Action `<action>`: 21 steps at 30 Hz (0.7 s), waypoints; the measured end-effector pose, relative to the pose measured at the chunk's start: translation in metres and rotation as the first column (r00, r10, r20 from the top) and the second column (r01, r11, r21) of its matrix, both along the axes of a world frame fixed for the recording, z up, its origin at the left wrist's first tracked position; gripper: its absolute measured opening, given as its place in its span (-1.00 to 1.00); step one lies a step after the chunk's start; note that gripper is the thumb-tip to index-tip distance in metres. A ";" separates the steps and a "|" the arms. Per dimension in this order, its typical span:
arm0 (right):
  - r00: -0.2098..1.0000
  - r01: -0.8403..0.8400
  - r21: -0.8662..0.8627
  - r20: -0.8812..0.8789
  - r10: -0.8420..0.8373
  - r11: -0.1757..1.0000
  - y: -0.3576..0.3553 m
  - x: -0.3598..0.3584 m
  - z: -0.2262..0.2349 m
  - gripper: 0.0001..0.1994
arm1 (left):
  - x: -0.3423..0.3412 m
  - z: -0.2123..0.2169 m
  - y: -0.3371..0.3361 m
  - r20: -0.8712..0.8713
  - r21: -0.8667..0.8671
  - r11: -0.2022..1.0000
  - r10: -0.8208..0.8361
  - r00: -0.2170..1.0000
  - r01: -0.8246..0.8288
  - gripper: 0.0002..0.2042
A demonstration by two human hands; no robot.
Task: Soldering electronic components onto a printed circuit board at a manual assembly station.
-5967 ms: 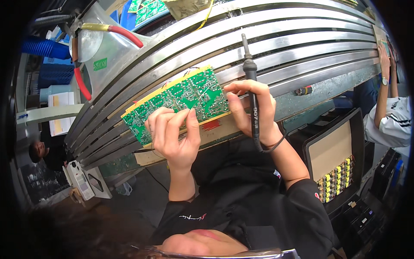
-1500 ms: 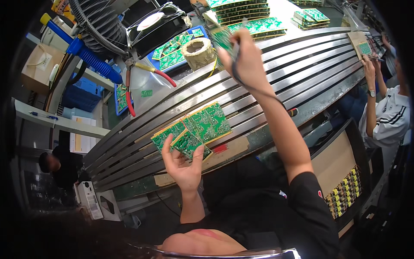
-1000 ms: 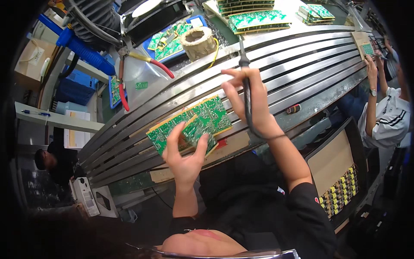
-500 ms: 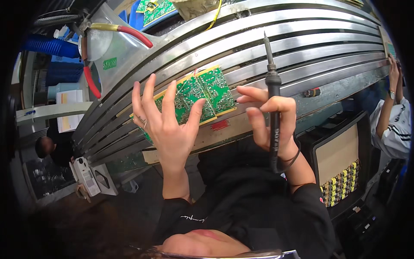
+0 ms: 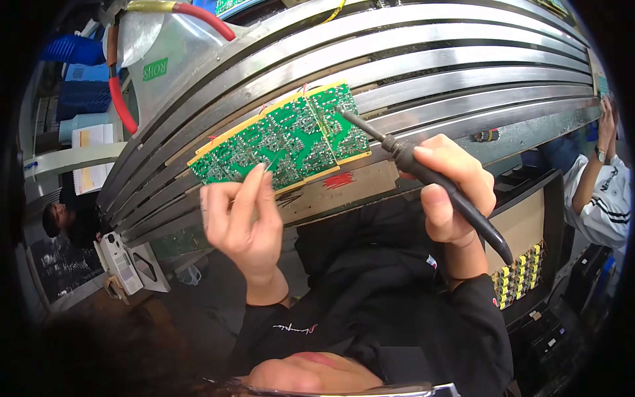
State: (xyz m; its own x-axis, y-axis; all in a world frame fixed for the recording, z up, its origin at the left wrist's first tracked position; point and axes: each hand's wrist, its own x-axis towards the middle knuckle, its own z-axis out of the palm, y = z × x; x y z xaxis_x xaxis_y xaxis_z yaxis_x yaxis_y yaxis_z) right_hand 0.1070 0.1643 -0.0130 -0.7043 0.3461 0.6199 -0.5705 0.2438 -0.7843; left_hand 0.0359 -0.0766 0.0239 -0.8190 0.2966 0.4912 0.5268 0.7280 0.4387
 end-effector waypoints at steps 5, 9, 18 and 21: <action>0.996 -0.078 0.251 0.059 0.066 0.965 -0.006 0.000 -0.001 -0.67 | -0.013 -0.019 0.015 -0.203 -0.008 0.997 -0.080 0.976 0.080 -0.79; 0.993 -0.082 0.183 0.095 0.066 0.980 -0.013 -0.004 -0.007 -0.69 | -0.023 -0.030 0.024 -0.295 0.100 0.982 -0.127 0.947 0.163 -0.78; 0.990 -0.107 0.131 0.107 0.094 0.986 -0.012 -0.012 -0.009 -0.70 | -0.026 -0.036 0.028 -0.301 0.120 0.984 -0.089 0.950 0.130 -0.77; 0.993 -0.101 0.162 0.072 0.091 0.982 -0.012 -0.015 -0.009 -0.72 | -0.027 -0.034 0.029 -0.298 0.110 0.986 -0.088 0.951 0.125 -0.78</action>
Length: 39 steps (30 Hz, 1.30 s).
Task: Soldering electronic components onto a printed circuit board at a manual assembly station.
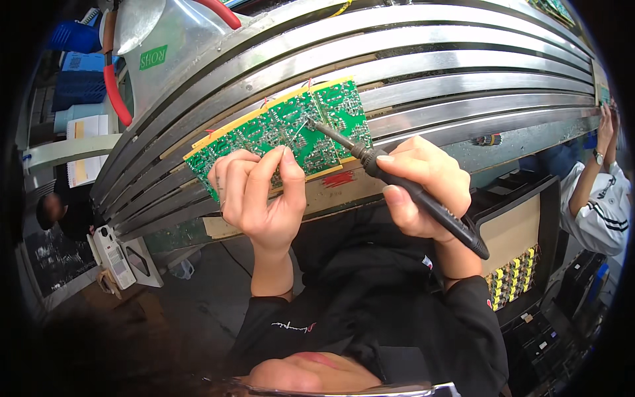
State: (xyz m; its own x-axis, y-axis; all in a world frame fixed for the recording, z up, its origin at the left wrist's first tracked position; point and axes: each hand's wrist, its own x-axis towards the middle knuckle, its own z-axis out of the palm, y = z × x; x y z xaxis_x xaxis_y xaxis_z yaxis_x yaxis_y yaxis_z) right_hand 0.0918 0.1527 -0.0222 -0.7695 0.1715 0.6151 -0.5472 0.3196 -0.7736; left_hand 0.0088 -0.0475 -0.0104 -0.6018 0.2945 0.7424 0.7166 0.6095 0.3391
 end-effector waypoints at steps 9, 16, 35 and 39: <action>0.991 0.054 0.153 -0.128 -0.034 0.987 -0.003 -0.003 0.005 -0.75 | 0.004 0.011 0.001 0.051 -0.073 0.996 0.047 0.998 -0.044 -0.80; 0.982 0.097 0.151 -0.177 -0.069 0.984 0.005 -0.003 0.012 -0.73 | 0.018 0.018 -0.013 0.150 0.136 0.980 0.122 0.981 -0.142 -0.82; 0.981 0.194 -0.016 0.004 -0.194 0.981 0.021 -0.018 0.033 -0.72 | 0.045 -0.015 -0.014 0.057 0.036 0.999 -0.002 0.998 0.000 -0.81; 0.999 0.015 0.023 -0.035 -0.014 1.000 0.013 0.020 0.018 -0.69 | 0.044 -0.021 -0.008 0.034 0.058 0.998 -0.032 0.999 0.030 -0.82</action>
State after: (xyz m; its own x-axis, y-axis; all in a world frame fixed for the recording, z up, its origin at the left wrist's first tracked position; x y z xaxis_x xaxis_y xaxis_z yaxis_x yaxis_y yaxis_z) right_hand 0.1122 0.1659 -0.0045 -0.7453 0.1678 0.6452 -0.5688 0.3448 -0.7467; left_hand 0.0528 -0.0559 -0.0319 -0.6186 0.2704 0.7377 0.7220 0.5659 0.3980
